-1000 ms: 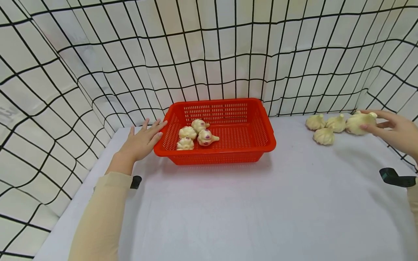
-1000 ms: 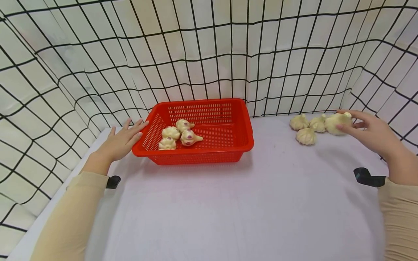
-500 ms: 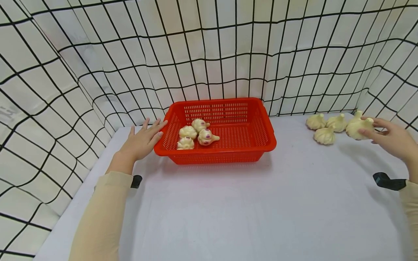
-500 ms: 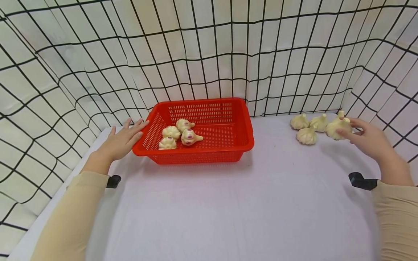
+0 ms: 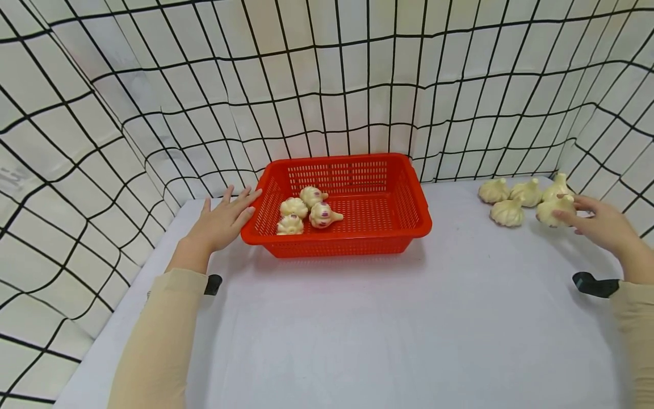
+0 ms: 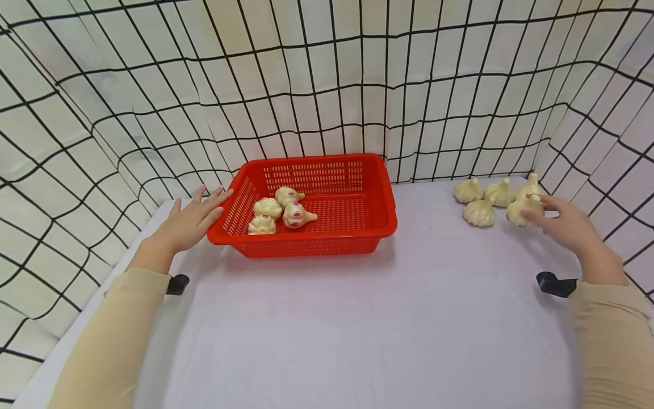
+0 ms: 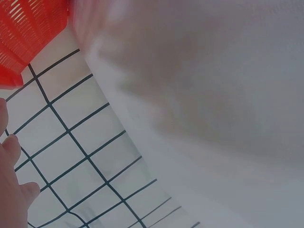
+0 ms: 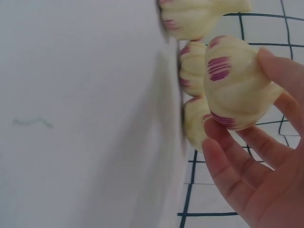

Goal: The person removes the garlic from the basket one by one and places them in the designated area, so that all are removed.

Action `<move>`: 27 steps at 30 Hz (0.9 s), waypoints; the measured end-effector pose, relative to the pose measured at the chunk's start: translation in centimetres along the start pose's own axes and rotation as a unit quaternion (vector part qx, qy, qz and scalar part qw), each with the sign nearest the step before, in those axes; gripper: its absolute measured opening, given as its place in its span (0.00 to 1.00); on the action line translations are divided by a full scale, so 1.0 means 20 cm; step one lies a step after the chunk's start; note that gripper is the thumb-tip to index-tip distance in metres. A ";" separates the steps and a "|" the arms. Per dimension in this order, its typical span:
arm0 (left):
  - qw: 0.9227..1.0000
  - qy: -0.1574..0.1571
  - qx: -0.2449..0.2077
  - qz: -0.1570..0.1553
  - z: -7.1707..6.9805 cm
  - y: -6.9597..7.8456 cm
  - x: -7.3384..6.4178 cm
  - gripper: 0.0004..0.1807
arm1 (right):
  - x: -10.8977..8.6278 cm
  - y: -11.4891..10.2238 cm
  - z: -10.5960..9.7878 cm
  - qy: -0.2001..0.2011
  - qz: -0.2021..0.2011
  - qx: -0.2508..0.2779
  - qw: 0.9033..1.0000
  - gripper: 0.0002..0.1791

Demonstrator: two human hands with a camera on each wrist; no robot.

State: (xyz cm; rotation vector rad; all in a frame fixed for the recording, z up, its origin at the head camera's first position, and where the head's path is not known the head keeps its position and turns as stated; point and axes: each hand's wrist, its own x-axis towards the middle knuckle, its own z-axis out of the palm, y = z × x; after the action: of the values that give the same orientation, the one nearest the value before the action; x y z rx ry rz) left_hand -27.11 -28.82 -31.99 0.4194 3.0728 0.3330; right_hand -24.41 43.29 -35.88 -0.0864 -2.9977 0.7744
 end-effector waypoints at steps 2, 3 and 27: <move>1.000 0.002 0.000 0.000 0.00 0.00 0.00 0.36 | 0.02 0.02 0.02 -0.015 0.006 0.005 1.000 0.45; 1.000 0.002 0.000 0.000 0.00 -0.01 0.00 0.36 | 0.03 0.03 0.02 -0.023 0.008 0.008 1.000 0.45; 1.000 -0.001 0.001 0.000 0.01 0.01 0.00 0.36 | 0.12 0.06 0.07 -0.075 -0.002 0.037 0.996 0.48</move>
State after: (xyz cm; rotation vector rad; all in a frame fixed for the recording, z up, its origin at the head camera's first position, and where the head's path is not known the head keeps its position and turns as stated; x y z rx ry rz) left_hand -27.01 -28.68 -32.15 0.4193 3.0718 0.3300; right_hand -26.85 43.91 -37.59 -0.0203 -3.1037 0.9303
